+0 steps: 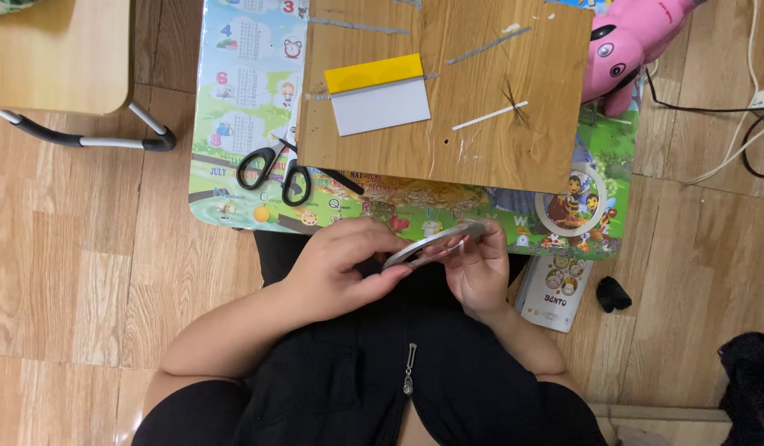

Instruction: Applying double-sided tape to a piece of paper, cutting it, and peeling the backing

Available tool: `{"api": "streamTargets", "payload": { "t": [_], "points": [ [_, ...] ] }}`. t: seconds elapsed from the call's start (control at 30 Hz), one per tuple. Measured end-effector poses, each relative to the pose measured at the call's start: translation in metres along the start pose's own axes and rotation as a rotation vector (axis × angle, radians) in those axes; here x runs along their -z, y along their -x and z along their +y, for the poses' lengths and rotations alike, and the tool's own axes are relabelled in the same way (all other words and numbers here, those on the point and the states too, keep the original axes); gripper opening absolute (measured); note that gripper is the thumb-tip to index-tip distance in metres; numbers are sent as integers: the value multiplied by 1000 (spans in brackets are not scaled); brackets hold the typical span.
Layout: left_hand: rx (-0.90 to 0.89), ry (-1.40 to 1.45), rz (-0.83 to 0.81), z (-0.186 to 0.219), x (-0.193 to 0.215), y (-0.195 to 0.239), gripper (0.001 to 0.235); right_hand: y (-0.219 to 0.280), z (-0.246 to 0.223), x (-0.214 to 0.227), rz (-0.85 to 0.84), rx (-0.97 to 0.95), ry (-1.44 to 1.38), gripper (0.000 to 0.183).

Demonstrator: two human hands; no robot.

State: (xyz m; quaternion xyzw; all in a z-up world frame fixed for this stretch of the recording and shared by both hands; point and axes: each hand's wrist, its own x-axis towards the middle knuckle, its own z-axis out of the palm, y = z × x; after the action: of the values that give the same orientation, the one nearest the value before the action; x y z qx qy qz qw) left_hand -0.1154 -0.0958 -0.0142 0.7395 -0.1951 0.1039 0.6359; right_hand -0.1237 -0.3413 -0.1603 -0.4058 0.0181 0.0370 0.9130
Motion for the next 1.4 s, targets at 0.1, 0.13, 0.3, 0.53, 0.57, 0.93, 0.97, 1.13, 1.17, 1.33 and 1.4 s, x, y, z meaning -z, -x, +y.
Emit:
{"api": "streamTargets", "payload": {
  "t": [0.1,0.13,0.3,0.53,0.57,0.93,0.97,1.13,1.17,1.33,1.4],
  "points": [
    [-51,-44,-24,0,1,2,18,-2,20,48,-43,29,21,18],
    [-51,-43,-25,0,2,2,18,-1,18,46,-42,29,21,18],
    [-98,-72,-12,1,3,4,15,-1,-12,-22,-85,47,7,20],
    [-135,-117,14,4,4,2,14,-15,-31,-36,-337,181,16,56],
    [-160,-137,6,4,4,3,13,-16,-36,-31,-362,296,133,68],
    [-304,-263,-10,2,4,8,17,-27,-87,-113,-580,590,823,19],
    [-318,-280,-9,2,5,8,17,-26,-85,-113,-572,577,803,18],
    [-367,-342,20,1,5,8,17,-26,-86,-119,-569,520,756,17],
    [-377,-355,22,2,6,7,17,-25,-87,-119,-566,480,751,18],
    [-357,-382,-15,4,11,4,17,-32,-99,-116,-625,404,805,15],
    [-294,-343,-73,6,13,2,14,-36,-103,-110,-726,372,864,13]
  ]
}}
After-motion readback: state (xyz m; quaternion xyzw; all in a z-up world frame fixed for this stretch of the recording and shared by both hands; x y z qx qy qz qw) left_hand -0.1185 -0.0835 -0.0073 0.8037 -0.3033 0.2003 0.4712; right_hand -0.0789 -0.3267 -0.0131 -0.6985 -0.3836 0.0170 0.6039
